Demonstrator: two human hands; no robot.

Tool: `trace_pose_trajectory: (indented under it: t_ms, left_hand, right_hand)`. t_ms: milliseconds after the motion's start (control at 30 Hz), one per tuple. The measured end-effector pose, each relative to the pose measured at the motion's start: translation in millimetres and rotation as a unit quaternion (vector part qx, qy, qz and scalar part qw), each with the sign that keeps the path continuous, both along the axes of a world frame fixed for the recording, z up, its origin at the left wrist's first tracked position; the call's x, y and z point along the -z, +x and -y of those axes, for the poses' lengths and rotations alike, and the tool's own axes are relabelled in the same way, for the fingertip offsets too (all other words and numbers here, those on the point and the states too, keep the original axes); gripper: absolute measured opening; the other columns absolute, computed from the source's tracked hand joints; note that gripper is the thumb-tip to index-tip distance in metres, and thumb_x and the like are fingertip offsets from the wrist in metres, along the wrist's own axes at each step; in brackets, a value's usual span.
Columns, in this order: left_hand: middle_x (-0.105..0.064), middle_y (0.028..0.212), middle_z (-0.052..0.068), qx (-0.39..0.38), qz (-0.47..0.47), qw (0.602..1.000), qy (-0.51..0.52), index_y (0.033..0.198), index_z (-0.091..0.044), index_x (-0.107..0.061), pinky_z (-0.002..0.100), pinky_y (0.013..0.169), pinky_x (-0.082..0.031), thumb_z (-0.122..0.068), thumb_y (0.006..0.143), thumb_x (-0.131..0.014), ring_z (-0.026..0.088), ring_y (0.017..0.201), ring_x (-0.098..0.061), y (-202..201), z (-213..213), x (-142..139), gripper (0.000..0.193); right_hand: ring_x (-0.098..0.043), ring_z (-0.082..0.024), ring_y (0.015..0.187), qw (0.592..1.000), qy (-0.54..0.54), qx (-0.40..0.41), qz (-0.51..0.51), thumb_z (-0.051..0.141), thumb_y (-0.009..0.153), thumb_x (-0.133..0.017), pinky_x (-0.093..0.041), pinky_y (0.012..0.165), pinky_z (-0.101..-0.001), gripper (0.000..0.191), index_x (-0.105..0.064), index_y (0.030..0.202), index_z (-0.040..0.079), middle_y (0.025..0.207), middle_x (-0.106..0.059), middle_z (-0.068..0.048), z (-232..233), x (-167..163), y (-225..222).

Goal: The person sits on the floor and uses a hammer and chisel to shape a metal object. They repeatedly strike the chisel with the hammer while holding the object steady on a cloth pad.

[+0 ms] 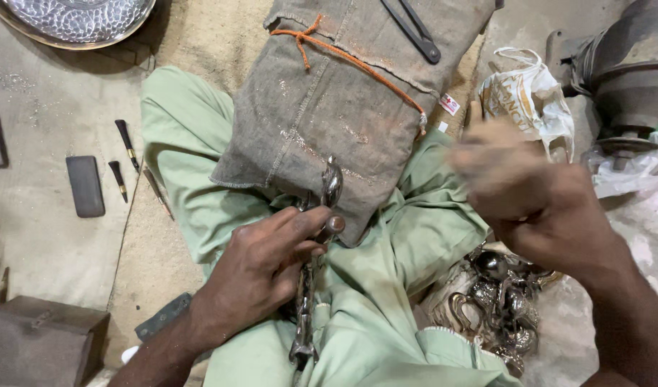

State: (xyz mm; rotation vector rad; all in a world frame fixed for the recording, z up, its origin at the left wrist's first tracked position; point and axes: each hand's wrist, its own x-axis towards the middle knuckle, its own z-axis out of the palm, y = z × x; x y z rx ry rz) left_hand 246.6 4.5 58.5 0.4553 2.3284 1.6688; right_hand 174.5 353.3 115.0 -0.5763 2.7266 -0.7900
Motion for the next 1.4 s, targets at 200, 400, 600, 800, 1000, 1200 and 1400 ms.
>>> trace_pose_trajectory:
  t_ms: [200, 400, 600, 800, 1000, 1200, 1400]
  left_hand:
    - [-0.069, 0.097, 0.01, 0.013, -0.015, 1.0, 0.011, 0.133, -0.008, -0.06, 0.037, 0.068, -0.059, 0.012, 0.078, -0.066, 0.028, 0.081, -0.073, -2.8, 3.1, 3.4, 0.059]
    - [-0.068, 0.098, 0.011, 0.035, 0.02, 0.999, 0.035, 0.133, -0.007, -0.06, 0.032, 0.074, -0.063, 0.017, 0.074, -0.058, 0.024, 0.084, -0.077, -6.8, 6.5, 6.1, 0.064]
    - [-0.07, 0.101, 0.01, 0.051, 0.033, 0.997, 0.044, 0.133, -0.008, -0.061, 0.031, 0.076, -0.064, 0.018, 0.074, -0.06, 0.023, 0.087, -0.077, -10.4, 9.4, 7.2, 0.064]
    - [-0.068, 0.098, 0.011, 0.066, 0.03, 0.996, 0.045, 0.135, -0.006, -0.06, 0.032, 0.078, -0.063, 0.019, 0.072, -0.058, 0.023, 0.087, -0.076, -13.6, 11.2, 9.9, 0.068]
    - [-0.069, 0.098, 0.011, 0.079, 0.051, 0.994, 0.049, 0.134, -0.006, -0.06, 0.031, 0.079, -0.063, 0.018, 0.071, -0.056, 0.023, 0.088, -0.077, -15.1, 13.0, 12.7, 0.067]
    - [-0.066, 0.098, 0.011, 0.079, 0.055, 0.992, 0.075, 0.134, -0.006, -0.06, 0.031, 0.083, -0.062, 0.019, 0.073, -0.054, 0.022, 0.09, -0.077, -14.9, 14.2, 17.6, 0.067]
    - [-0.072, 0.103, 0.008, 0.013, 0.013, 0.994, 0.112, 0.13, -0.006, -0.061, 0.03, 0.081, -0.063, 0.012, 0.083, -0.065, 0.022, 0.093, -0.077, -12.6, 13.0, 15.8, 0.051]
  right_hand:
    - [-0.071, -0.015, 0.062, 1.0, -0.011, -0.01, 0.0, 0.017, 0.077, -0.081, -0.055, 0.06, -0.0361, 0.019, -0.069, 0.091, 0.012, 0.075, -0.071, -0.003, 2.4, 0.6, 2.7]
    - [-0.072, -0.016, 0.063, 1.0, 0.007, -0.014, 0.009, 0.014, 0.073, -0.072, -0.056, 0.065, -0.0336, 0.025, -0.066, 0.098, 0.013, 0.078, -0.071, -0.002, -3.1, 2.0, 2.5]
    - [-0.068, -0.02, 0.069, 0.995, 0.071, 0.049, 0.055, 0.015, 0.065, -0.075, -0.055, 0.065, -0.0368, 0.041, -0.067, 0.106, 0.011, 0.078, -0.07, -0.006, -0.8, -1.9, 3.6]
    - [-0.068, -0.031, 0.072, 0.991, 0.129, 0.03, 0.004, 0.009, 0.061, -0.073, -0.053, 0.067, -0.0419, 0.048, -0.065, 0.108, 0.006, 0.082, -0.067, -0.013, 9.6, -10.0, 3.7]
    - [-0.068, -0.034, 0.071, 0.989, 0.149, 0.02, -0.007, 0.006, 0.06, -0.07, -0.053, 0.066, -0.0449, 0.036, -0.066, 0.095, 0.009, 0.078, -0.066, -0.012, 17.3, -20.3, 4.1]
    - [-0.069, -0.034, 0.073, 0.982, 0.184, -0.009, -0.033, 0.01, 0.06, -0.072, -0.053, 0.066, -0.0455, 0.037, -0.065, 0.095, 0.011, 0.08, -0.069, -0.01, 22.7, -22.1, 5.3]
    - [-0.07, -0.033, 0.072, 0.965, 0.261, 0.017, -0.007, 0.013, 0.065, -0.083, -0.053, 0.066, -0.045, 0.036, -0.068, 0.098, 0.011, 0.079, -0.071, -0.011, 14.3, -16.6, 7.0]
